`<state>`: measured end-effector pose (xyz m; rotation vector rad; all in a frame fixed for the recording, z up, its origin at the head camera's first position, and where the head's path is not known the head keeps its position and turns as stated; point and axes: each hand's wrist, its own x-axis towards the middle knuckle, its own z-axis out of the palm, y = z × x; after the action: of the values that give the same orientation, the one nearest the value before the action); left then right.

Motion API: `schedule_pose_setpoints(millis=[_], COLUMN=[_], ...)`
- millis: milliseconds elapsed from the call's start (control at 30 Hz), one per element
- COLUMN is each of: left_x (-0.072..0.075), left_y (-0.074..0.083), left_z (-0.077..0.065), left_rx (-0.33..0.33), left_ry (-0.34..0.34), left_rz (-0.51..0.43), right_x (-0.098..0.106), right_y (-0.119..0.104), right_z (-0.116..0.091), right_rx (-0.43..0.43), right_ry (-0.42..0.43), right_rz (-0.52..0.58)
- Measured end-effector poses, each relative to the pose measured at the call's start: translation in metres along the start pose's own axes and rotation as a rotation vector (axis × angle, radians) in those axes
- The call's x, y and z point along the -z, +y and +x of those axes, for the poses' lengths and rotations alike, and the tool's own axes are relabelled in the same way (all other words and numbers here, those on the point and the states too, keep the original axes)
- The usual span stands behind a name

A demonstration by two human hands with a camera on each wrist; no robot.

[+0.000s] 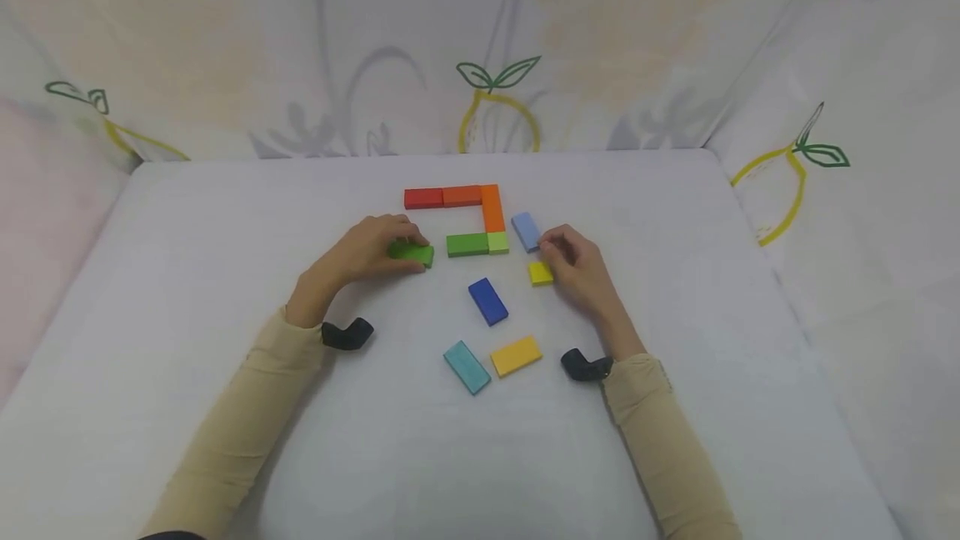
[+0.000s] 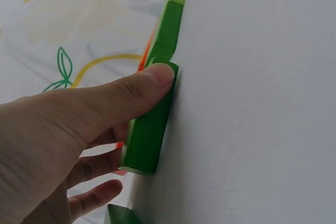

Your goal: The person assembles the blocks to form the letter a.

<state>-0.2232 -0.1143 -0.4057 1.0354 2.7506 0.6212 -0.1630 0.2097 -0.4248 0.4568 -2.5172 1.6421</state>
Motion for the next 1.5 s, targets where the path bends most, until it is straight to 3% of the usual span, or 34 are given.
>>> schedule_pose_setpoints(millis=[200, 567, 867, 1100, 1500], left_x=[-0.005, -0.014, -0.018, -0.021, -0.025], left_y=[0.006, 0.016, 0.015, 0.017, 0.018], left_z=[0.004, 0.005, 0.005, 0.005, 0.005], left_rx=[0.068, 0.117, 0.099, 0.081, 0.076], left_ry=[0.011, 0.061, 0.091, 0.119, 0.143], left_rz=[0.042, 0.110, 0.120, 0.157, 0.195], right_x=[0.001, 0.001, 0.001, 0.000, 0.001], right_y=[-0.002, -0.003, -0.005, 0.034, -0.004], right_z=[-0.001, -0.003, -0.005, -0.003, -0.005], right_rx=[-0.010, -0.026, -0.019, -0.027, -0.028], right_ry=[0.000, -0.012, -0.012, -0.010, -0.023], right_rz=[-0.012, -0.021, 0.000, -0.032, -0.050])
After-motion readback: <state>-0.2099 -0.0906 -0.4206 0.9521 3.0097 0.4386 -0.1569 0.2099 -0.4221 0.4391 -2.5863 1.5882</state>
